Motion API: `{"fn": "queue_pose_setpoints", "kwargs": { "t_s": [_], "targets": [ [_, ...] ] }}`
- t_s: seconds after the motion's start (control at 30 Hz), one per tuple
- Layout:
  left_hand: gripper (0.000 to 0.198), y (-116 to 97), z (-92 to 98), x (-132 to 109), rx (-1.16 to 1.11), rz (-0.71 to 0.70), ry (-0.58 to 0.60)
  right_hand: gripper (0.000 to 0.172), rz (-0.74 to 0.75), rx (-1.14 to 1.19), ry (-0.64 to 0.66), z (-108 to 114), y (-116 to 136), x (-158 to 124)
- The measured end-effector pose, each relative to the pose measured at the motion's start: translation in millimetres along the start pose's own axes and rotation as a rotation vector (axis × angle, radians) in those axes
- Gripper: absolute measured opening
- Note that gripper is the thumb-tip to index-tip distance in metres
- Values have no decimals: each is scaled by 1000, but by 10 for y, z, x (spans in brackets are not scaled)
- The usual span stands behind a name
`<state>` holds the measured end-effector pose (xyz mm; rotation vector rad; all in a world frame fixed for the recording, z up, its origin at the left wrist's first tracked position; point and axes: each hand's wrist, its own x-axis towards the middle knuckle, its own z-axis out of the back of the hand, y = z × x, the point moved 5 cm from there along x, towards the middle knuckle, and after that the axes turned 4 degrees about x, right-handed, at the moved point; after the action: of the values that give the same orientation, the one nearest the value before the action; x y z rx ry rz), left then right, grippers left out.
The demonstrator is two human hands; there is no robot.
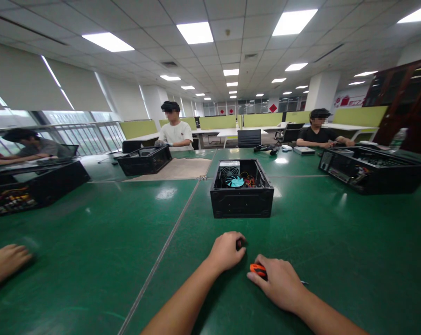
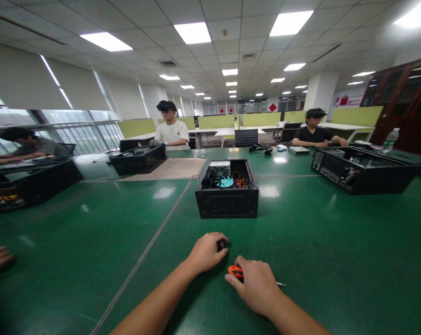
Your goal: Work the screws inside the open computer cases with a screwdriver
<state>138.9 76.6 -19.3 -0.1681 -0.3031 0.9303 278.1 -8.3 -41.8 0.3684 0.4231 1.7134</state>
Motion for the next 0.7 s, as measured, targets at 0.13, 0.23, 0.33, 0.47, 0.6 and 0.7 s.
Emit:
{"fn": "queue_pose_setpoints", "kwargs": {
  "t_s": [0.13,0.23,0.33,0.47,0.6,0.7],
  "targets": [
    [31,-75,486,415,120,-4,-196,32,1,27,-3,10,3,5],
    [50,-42,750,743,222,1,-300,28,10,57,-21,13,-8,-5],
    [48,53,812,965,295,46,-312,23,27,91,-40,15,-22,-8],
    [44,94,813,1032,319,90,-308,17,55,144,-93,194,51,-6],
    [56,-54,885,781,272,24,-287,22,167,269,-246,783,256,-164],
    [57,-260,983,350,228,-32,-261,19,311,403,-429,1330,286,-483]
  ]
}}
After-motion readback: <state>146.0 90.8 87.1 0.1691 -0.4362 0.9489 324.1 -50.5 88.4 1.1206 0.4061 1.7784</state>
